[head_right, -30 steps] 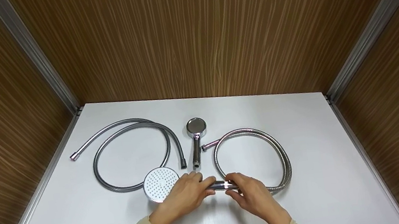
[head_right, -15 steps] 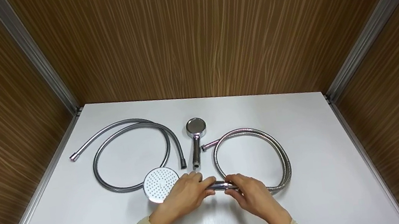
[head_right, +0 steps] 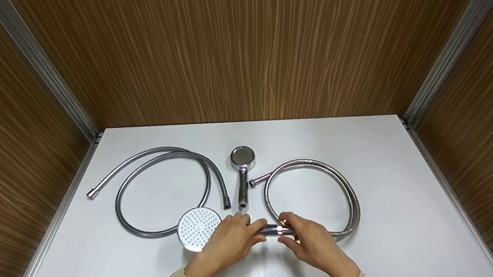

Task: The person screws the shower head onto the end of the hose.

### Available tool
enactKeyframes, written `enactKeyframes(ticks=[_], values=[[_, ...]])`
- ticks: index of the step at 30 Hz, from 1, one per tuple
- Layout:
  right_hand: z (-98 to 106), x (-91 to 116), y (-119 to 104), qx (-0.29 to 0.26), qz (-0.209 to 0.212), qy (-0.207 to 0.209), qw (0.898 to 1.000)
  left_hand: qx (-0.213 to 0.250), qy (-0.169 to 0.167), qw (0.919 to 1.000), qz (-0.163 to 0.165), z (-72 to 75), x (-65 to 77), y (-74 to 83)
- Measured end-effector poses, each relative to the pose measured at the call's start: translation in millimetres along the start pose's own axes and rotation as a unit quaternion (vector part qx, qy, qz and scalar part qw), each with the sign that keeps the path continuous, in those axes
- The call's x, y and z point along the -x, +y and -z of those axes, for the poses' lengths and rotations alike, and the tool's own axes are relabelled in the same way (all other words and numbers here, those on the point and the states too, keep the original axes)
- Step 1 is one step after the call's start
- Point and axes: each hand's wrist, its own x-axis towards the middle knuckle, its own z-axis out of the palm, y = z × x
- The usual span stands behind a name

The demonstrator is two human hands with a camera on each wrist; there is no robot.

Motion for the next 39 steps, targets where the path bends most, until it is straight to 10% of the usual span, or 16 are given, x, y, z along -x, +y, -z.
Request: enactKeyframes(ticks=[39], values=[[-2.3, 0.3, 1.0, -0.01, -0.001, -0.009, 1.0, 0.02, -0.022, 0.9996, -0.001, 0.2, -2.2, 1.7]])
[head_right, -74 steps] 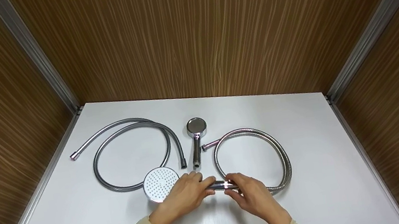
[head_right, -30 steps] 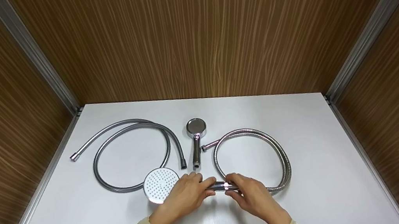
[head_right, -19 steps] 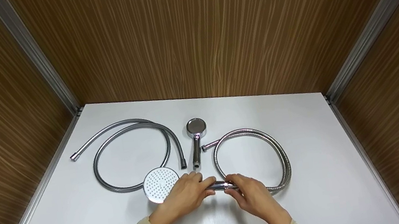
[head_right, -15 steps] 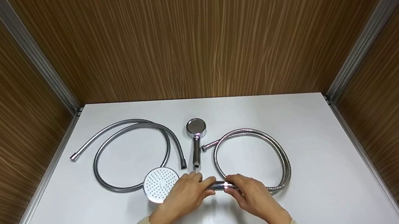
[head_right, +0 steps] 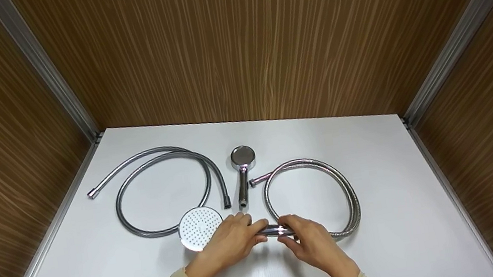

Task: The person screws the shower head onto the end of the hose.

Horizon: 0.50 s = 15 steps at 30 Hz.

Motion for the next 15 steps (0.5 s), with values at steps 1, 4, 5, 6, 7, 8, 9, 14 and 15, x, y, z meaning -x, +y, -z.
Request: enactKeyframes(ticks=[1, 4, 5, 6, 7, 8, 9, 14, 15], values=[[0.2, -0.3, 0.0, 0.0, 0.003, 0.001, 1.0, 0.001, 0.0, 1.0, 0.0, -0.3, 0.2, 0.0], [1.0, -0.9, -0.3, 0.003, 0.011, 0.004, 1.0, -0.002, 0.009, 1.0, -0.001, -1.3, 0.6, -0.3], [1.2, -0.8, -0.5, 0.003, 0.011, 0.003, 1.0, -0.005, 0.016, 0.9999, -0.002, -1.7, 0.9, -0.4], [1.4, -0.7, -0.7, 0.001, 0.01, 0.001, 1.0, -0.009, 0.023, 0.9997, -0.003, -2.1, 1.2, -0.6], [1.6, -0.6, -0.9, -0.001, 0.009, -0.001, 1.0, -0.013, 0.03, 0.9995, -0.005, -2.6, 1.5, -0.7], [1.6, -0.4, -1.0, -0.003, 0.008, -0.002, 1.0, -0.018, 0.037, 0.9991, -0.007, -3.0, 1.8, -0.9], [1.6, -0.1, -1.0, -0.004, 0.008, -0.003, 1.0, -0.021, 0.043, 0.9988, -0.008, -3.3, 2.0, -1.0], [1.3, 0.0, -0.3, 0.002, 0.016, 0.002, 1.0, -0.033, 0.056, 0.9978, -0.009, -3.8, 2.4, -1.0], [1.3, 0.0, -0.1, 0.003, 0.019, 0.004, 1.0, -0.034, 0.056, 0.9978, -0.009, -3.5, 2.3, -0.9]])
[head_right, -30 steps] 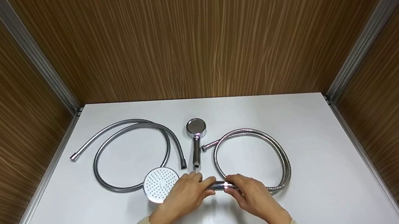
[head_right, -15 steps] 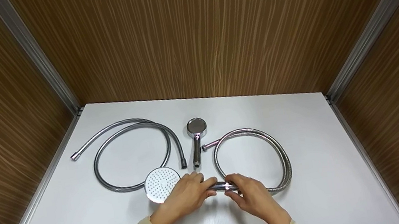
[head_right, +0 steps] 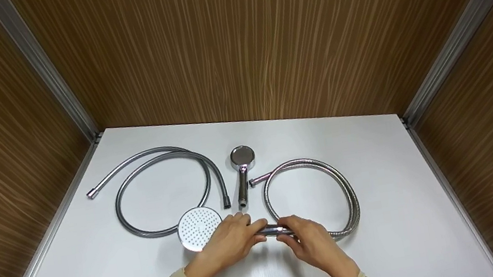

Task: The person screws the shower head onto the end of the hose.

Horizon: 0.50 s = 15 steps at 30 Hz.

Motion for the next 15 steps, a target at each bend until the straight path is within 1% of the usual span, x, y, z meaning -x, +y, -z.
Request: enactKeyframes(ticks=[6, 10, 13, 15], values=[[0.1, 0.3, -0.5, 0.001, -0.002, 0.0, 1.0, -0.003, -0.012, 0.9999, 0.003, 1.9, -0.3, -0.1], [0.6, 0.4, -1.5, -0.003, -0.018, -0.003, 1.0, -0.001, -0.025, 0.9997, 0.005, 2.0, 0.1, -0.1], [0.8, 0.3, -1.8, -0.007, -0.026, -0.006, 1.0, 0.002, -0.025, 0.9997, 0.006, 1.6, 0.5, 0.0], [0.7, 0.2, -1.6, -0.007, -0.024, -0.008, 1.0, 0.003, -0.024, 0.9997, 0.006, 1.3, 0.6, 0.1]])
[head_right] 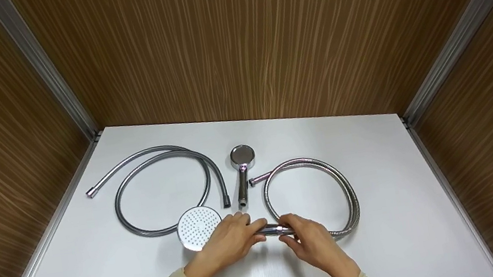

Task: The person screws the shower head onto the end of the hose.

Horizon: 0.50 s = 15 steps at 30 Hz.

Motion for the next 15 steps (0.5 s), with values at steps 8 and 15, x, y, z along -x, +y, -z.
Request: enactKeyframes(ticks=[8, 15], values=[[1.3, 0.0, 2.2, -0.002, 0.011, -0.003, 1.0, 0.01, 0.006, 0.9999, 0.003, -0.1, 0.1, -0.3], [-1.0, 0.7, 3.6, 0.004, 0.005, -0.006, 1.0, 0.004, 0.01, 0.9999, 0.003, -1.2, 1.2, -1.1]])
